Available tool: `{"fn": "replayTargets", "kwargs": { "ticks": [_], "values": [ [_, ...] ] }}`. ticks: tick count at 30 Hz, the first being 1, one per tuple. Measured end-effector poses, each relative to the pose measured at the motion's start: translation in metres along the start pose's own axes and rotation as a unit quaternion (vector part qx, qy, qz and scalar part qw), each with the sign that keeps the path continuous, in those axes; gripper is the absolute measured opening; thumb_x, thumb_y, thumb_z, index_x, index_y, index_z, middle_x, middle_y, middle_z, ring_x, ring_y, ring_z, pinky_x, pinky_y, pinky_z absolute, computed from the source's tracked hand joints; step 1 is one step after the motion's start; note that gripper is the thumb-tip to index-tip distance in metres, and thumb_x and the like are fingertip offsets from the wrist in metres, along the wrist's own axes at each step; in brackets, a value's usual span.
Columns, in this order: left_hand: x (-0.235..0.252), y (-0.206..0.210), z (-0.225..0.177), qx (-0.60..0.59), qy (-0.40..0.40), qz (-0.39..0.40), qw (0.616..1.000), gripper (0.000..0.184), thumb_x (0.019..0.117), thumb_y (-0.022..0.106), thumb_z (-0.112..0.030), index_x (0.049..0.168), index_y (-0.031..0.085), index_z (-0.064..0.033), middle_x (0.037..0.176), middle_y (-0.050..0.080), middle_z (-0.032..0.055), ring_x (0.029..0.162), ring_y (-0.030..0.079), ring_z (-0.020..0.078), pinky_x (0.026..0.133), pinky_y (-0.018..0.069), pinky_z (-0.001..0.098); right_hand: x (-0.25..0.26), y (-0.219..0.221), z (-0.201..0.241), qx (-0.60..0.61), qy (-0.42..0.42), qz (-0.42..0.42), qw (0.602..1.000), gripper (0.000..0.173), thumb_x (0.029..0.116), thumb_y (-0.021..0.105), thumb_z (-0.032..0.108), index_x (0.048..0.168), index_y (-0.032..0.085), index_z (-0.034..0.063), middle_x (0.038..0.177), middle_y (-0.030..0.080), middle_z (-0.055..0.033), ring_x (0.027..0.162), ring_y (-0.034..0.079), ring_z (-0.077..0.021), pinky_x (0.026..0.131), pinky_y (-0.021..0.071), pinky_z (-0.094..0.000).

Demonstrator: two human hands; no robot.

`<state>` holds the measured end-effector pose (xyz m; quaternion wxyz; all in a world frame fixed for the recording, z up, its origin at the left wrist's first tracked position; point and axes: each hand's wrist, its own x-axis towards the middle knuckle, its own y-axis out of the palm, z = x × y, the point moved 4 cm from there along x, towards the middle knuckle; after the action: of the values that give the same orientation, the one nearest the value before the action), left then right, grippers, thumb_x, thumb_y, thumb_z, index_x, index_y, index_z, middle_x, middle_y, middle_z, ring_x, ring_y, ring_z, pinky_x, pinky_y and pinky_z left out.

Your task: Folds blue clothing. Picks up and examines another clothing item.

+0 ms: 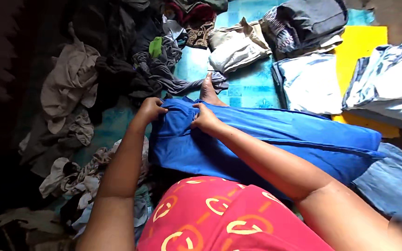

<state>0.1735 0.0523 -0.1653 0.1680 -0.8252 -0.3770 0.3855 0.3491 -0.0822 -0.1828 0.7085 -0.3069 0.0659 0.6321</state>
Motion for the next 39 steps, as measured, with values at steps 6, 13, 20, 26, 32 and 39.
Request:
{"fn": "replayTargets", "kwargs": {
  "ticks": [6, 13, 20, 26, 32, 39],
  "values": [
    [-0.048, -0.014, 0.073, -0.191, 0.213, 0.107, 0.952, 0.009, 0.0802, 0.062, -0.008, 0.076, 0.067, -0.0133, 0.104, 0.071, -0.0015, 0.099, 0.066, 0.0098, 0.086, 0.0567, 0.0324, -0.071, 0.003, -0.012, -0.239, -0.427, -0.017, 0.872, 0.055, 0.0894, 0.062, -0.004, 0.142, 0.06, 0.0098, 0.087, 0.072, -0.0107, 0.082, 0.068, -0.0302, 0.075, 0.0567, -0.0501],
    [-0.035, -0.027, 0.08, -0.122, 0.052, -0.069, 0.989, 0.016, 0.0928, 0.052, 0.005, 0.105, 0.062, 0.001, 0.105, 0.067, 0.0091, 0.086, 0.063, 0.0128, 0.077, 0.0543, 0.0345, -0.101, -0.138, -0.033, -0.266, -0.247, -0.094, 0.927, 0.041, 0.0969, 0.069, 0.016, 0.137, 0.062, 0.0083, 0.13, 0.065, -0.0171, 0.116, 0.064, -0.0358, 0.1, 0.0513, -0.0568],
    [0.042, -0.012, 0.022, -0.006, -0.06, -0.064, 0.996, 0.064, 0.1027, 0.055, -0.051, 0.138, 0.053, 0.0023, 0.131, 0.06, 0.0269, 0.123, 0.057, 0.0395, 0.104, 0.0442, 0.0598, -0.149, -0.325, -0.173, -0.151, 0.287, -0.157, 0.933, 0.064, 0.1098, 0.038, 0.048, 0.12, 0.06, -0.0112, 0.108, 0.062, -0.0354, 0.101, 0.061, -0.0483, 0.085, 0.0459, -0.0701],
    [0.105, 0.017, 0.006, 0.012, -0.089, 0.045, 0.995, 0.049, 0.0967, 0.069, -0.03, 0.129, 0.061, 0.0058, 0.125, 0.063, 0.0287, 0.117, 0.061, 0.04, 0.101, 0.0468, 0.0602, -0.157, -0.314, -0.222, 0.169, 0.18, -0.198, 0.949, 0.039, 0.1053, 0.05, 0.015, 0.144, 0.048, 0.0126, 0.105, 0.063, -0.0024, 0.083, 0.06, -0.0036, 0.073, 0.0519, -0.0236],
    [0.106, 0.015, -0.022, -0.118, -0.076, 0.007, 0.99, 0.042, 0.0887, 0.067, -0.002, 0.13, 0.06, 0.0004, 0.116, 0.064, 0.0193, 0.099, 0.063, 0.0253, 0.087, 0.0528, 0.0466, -0.129, -0.338, -0.207, 0.183, 0.07, -0.292, 0.936, 0.059, 0.0921, 0.057, -0.004, 0.148, 0.041, 0.0073, 0.106, 0.061, -0.0058, 0.08, 0.061, -0.0037, 0.07, 0.0545, -0.0234],
    [0.052, -0.042, -0.038, -0.234, 0.101, -0.085, 0.963, 0.04, 0.0917, 0.063, -0.003, 0.131, 0.06, -0.0068, 0.119, 0.064, 0.0092, 0.098, 0.064, 0.0157, 0.083, 0.0559, 0.0368, -0.142, -0.347, -0.15, 0.13, -0.036, -0.28, 0.95, 0.06, 0.0859, 0.056, -0.006, 0.142, 0.051, 0.0131, 0.099, 0.065, 0.0046, 0.079, 0.064, 0.001, 0.069, 0.0569, -0.0198]
  ]
}}
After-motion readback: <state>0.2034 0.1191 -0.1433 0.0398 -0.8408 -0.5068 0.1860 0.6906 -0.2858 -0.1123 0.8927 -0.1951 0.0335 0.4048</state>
